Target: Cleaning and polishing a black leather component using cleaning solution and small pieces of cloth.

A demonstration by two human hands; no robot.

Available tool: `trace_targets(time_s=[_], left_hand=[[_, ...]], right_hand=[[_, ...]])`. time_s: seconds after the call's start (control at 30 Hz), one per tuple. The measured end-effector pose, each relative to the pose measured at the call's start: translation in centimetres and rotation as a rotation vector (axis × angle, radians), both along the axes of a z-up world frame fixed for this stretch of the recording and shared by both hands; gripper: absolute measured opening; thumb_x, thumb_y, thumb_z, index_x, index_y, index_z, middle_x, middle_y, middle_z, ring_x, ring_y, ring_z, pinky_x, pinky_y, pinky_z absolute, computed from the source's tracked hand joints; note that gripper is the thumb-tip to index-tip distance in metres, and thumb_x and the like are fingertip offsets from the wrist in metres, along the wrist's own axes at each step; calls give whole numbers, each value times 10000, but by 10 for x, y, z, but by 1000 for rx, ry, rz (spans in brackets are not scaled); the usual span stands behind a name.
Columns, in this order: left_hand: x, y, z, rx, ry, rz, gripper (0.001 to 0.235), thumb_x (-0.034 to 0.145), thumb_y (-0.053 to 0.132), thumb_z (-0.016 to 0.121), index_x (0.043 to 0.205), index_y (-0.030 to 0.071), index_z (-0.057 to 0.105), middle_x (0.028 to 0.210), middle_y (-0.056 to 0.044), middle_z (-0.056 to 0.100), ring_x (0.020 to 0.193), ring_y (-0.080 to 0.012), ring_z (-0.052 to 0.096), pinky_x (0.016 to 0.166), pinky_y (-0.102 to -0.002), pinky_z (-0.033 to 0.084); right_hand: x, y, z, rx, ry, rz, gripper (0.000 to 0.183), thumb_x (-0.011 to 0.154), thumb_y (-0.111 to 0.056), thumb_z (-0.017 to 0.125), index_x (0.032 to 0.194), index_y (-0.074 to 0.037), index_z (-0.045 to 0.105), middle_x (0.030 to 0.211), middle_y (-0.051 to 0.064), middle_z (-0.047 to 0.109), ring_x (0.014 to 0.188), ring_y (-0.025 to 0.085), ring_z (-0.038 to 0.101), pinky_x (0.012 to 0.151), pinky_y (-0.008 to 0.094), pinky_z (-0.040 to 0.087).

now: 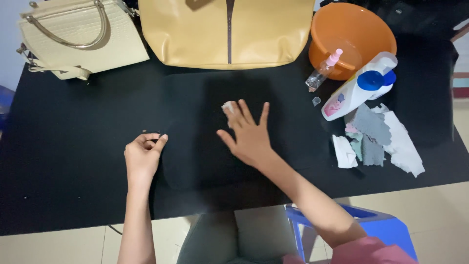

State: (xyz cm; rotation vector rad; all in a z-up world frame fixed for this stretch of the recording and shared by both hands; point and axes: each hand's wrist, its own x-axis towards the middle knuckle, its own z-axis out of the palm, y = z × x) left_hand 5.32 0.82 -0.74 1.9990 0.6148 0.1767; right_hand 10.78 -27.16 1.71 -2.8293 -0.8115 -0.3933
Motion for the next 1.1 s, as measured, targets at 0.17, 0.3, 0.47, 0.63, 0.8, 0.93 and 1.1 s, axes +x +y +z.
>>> trace_targets(time_s=[0.17,0.3,0.47,0.63,0.8,0.93,1.1], left_hand=[[1,2,-3,-8,-3,-15,243,940,175,773,1062,-34,743,610,-68,634,557,-161,548,498,-307,440],[1,1,-2,-19,-1,1,217,940,169,763,1052,-17,750,610,-64,643,530,-160,564,487,-301,443],[2,3,-8,-30,-7,3,211,940,159,764,1051,-20,748,593,-56,629,511,-154,563,472,-293,431],[0,1,-4,-18,-17,-10,216,935,150,768,1053,-29,746,615,-72,643,522,-160,566,486,-299,439],[1,2,-5,-19,-14,-4,222,936,153,766,1059,-31,746,625,-72,649,523,-155,562,485,-300,440],[0,2,-4,-8,-16,-11,236,942,162,766,1073,-34,742,627,-72,643,546,-157,562,492,-300,448],[-3,-7,19,12,-17,22,263,946,177,762,1106,-26,720,662,-103,654,582,-197,597,519,-338,474]], right_hand=[[16,-45,11,-40,134,-180,696,1087,-620,258,1592,-160,396,1638,84,405,1564,286,246,1146,776,-131],[20,-78,17,-48,126,-223,654,1086,-568,356,1587,-151,413,1627,99,424,1564,290,260,1154,793,-86],[26,-121,12,-23,112,-356,703,1105,-613,321,1535,-90,510,1608,158,456,1577,305,267,1184,730,-82],[25,-134,13,-39,174,-424,741,1105,-621,290,1564,-68,472,1626,176,412,1583,276,239,1238,618,-82],[28,-134,8,-51,187,-453,731,1099,-617,292,1575,-89,463,1637,164,390,1580,261,229,1271,541,-44],[27,-125,14,-69,181,-463,802,1112,-669,231,1565,-50,462,1633,204,392,1595,267,198,1232,595,-132],[26,-74,21,-47,5,-353,697,1106,-551,443,1523,3,508,1575,266,464,1561,337,293,1186,708,-70]])
